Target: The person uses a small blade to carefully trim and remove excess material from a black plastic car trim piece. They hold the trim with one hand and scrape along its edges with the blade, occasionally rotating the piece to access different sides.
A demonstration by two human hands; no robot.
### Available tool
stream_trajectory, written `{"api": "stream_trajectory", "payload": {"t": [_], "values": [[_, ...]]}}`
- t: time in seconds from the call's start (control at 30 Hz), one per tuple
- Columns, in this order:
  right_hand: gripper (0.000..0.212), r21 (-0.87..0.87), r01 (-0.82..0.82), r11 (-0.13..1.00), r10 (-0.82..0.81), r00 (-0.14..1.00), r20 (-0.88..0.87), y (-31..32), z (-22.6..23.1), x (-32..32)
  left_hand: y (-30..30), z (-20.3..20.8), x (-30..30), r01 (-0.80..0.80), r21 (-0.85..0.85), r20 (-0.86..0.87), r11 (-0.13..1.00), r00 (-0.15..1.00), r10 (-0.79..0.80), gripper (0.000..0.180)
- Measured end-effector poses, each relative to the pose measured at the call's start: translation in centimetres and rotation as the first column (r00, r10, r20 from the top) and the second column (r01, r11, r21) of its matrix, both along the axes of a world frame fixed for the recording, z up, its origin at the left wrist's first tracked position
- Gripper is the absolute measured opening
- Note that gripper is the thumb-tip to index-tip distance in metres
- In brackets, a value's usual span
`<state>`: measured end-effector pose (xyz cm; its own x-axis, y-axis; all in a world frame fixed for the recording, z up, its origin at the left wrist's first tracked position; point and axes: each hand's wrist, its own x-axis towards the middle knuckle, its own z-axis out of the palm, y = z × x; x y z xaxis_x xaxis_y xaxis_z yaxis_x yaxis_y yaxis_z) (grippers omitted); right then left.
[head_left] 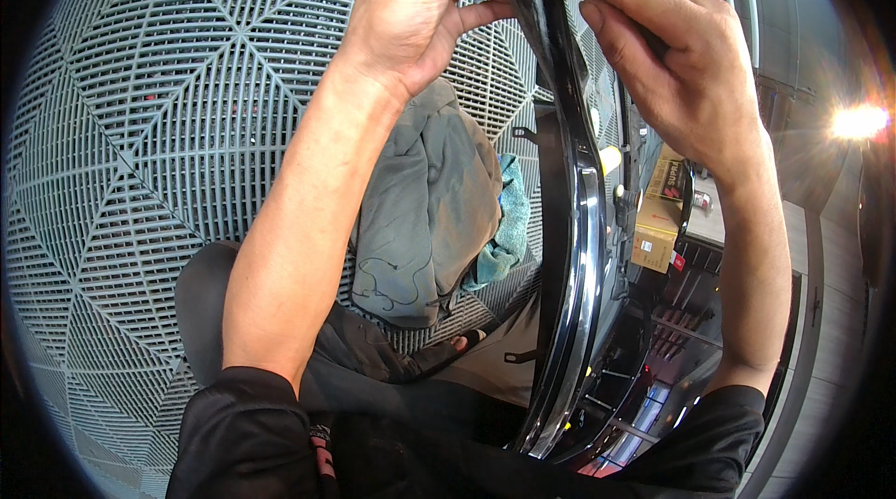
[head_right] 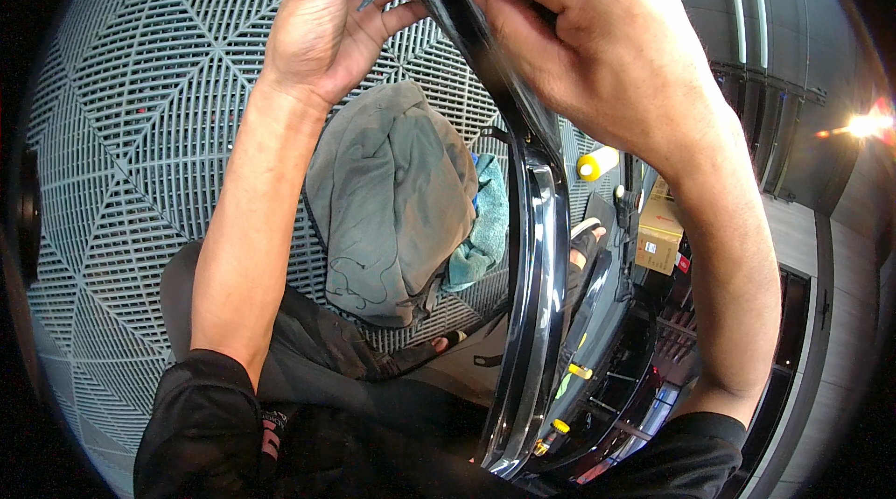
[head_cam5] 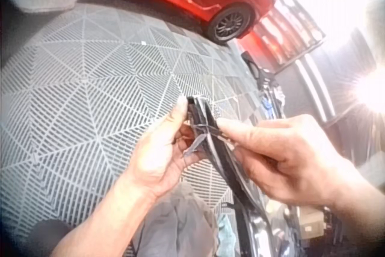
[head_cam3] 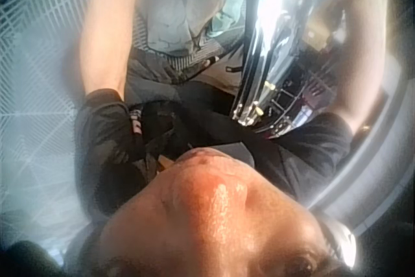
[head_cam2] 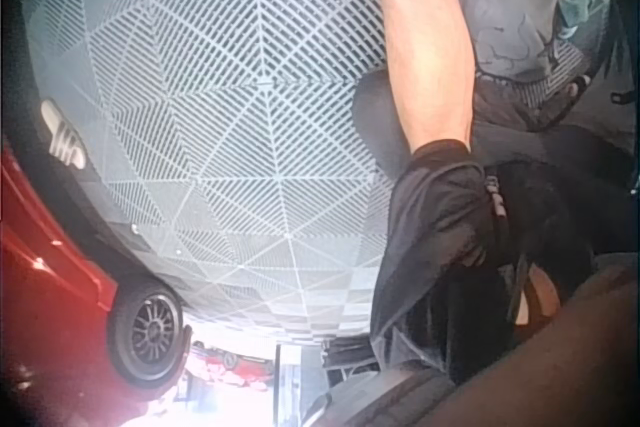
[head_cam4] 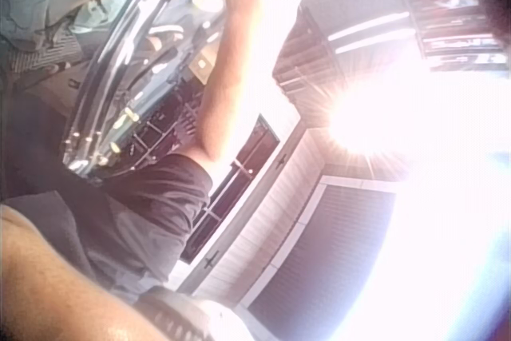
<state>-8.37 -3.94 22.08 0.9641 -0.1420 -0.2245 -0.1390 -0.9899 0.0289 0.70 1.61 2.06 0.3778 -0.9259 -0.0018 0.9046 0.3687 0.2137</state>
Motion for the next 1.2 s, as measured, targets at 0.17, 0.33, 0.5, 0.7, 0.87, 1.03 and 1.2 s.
{"api": "stream_trajectory", "payload": {"t": [0.17, 0.33, 0.5, 0.7, 0.87, 1.03, 1.2], "values": [[0.049, -0.029, -0.022, 0.999, 0.023, 1.000, 0.010, 0.1, -0.1, -0.2, -0.1, 0.0, -0.1, -0.002, -0.015, -0.012, 1.000, 1.000, 0.001, 0.043], [0.050, -0.064, -0.024, 0.998, 0.023, 1.000, -0.017, 0.0, 0.1, -0.5, 0.0, 0.0, -0.1, -0.004, 0.014, -0.024, 1.000, 1.000, 0.004, 0.042], [0.050, -0.067, -0.026, 0.997, 0.026, 1.000, -0.013, 0.0, -0.1, -0.5, 0.1, 0.1, -0.1, -0.014, -0.004, -0.015, 1.000, 1.000, 0.014, 0.042], [0.049, -0.067, -0.032, 0.997, 0.032, 1.000, 0.000, -0.2, -0.2, -0.9, 0.2, 0.2, 0.0, -0.014, 0.013, 0.008, 1.000, 1.000, 0.014, 0.042], [0.050, -0.047, -0.016, 0.999, 0.014, 0.999, -0.032, -0.2, -0.2, -0.7, 0.2, 0.2, 0.0, -0.020, 0.021, 0.021, 1.000, 1.000, 0.019, 0.043], [0.050, -0.131, 0.007, 0.991, -0.014, 0.998, -0.054, 0.9, -0.1, -0.7, 0.1, 0.1, 0.0, -0.021, 0.021, 0.012, 1.000, 1.000, 0.021, 0.043], [0.050, -0.069, -0.022, 0.997, 0.020, 0.999, -0.034, 0.3, -0.3, -0.8, 0.2, 0.1, 0.0, -0.021, 0.013, 0.018, 1.000, 1.000, 0.021, 0.044]]}}
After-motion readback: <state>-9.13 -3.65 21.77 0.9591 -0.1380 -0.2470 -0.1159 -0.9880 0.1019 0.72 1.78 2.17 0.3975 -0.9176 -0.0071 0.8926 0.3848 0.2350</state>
